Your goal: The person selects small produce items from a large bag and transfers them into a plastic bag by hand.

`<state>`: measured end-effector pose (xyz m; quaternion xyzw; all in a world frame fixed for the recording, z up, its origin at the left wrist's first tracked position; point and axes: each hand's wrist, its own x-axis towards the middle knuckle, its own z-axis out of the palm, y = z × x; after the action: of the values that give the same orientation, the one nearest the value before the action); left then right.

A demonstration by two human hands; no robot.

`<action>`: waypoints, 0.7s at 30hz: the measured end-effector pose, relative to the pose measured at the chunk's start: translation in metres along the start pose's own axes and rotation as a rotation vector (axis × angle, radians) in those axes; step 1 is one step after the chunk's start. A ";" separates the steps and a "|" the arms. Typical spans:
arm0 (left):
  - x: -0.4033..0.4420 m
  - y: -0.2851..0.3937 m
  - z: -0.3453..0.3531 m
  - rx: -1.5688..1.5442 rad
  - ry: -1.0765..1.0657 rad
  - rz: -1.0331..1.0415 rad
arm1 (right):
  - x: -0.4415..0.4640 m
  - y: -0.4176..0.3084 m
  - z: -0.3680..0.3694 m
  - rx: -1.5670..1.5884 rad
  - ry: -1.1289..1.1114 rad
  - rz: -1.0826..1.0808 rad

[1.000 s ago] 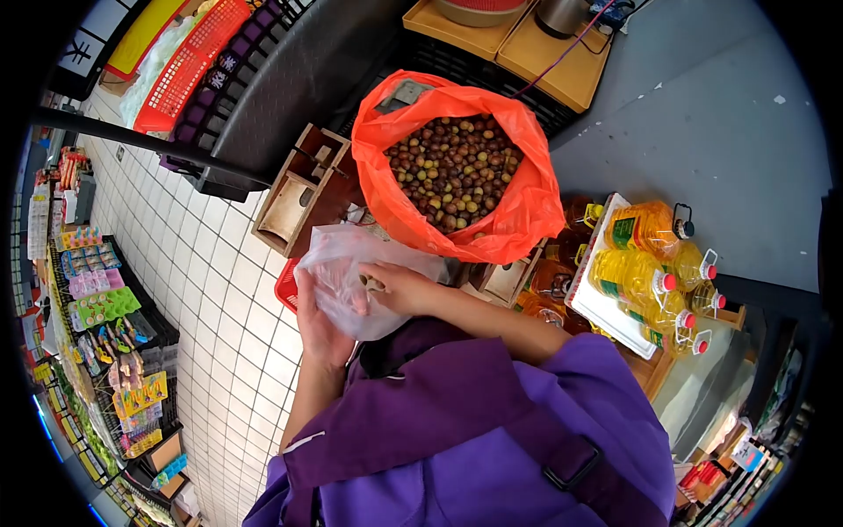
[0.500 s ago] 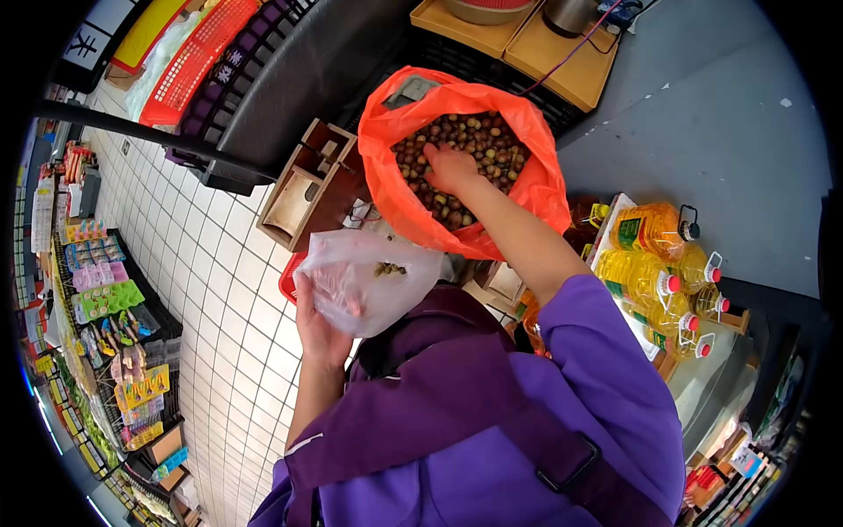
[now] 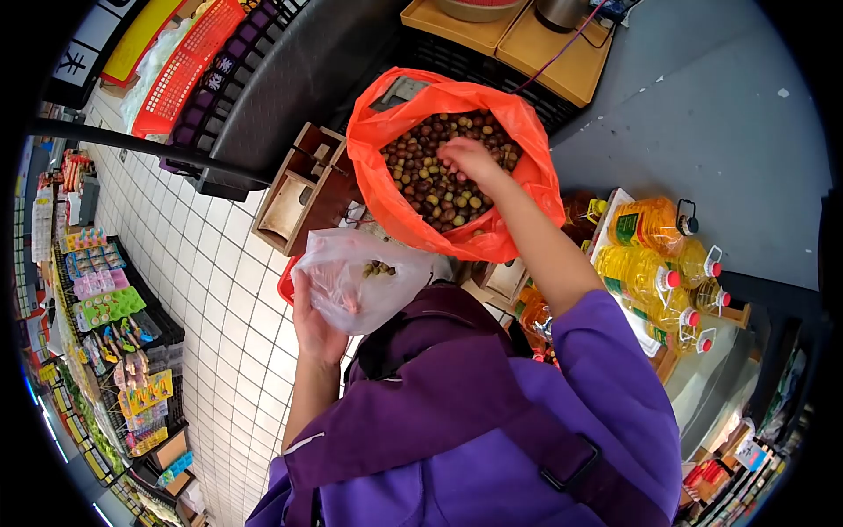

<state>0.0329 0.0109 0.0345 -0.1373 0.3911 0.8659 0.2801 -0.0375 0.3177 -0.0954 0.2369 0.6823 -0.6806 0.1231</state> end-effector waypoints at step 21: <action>-0.006 -0.001 0.004 -0.035 0.120 -0.023 | 0.016 -0.008 0.036 -1.146 0.138 -0.224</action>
<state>0.0385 0.0118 0.0392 -0.1981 0.3905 0.8595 0.2637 -0.0609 0.2846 -0.0974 0.1028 0.9687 -0.1950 0.1140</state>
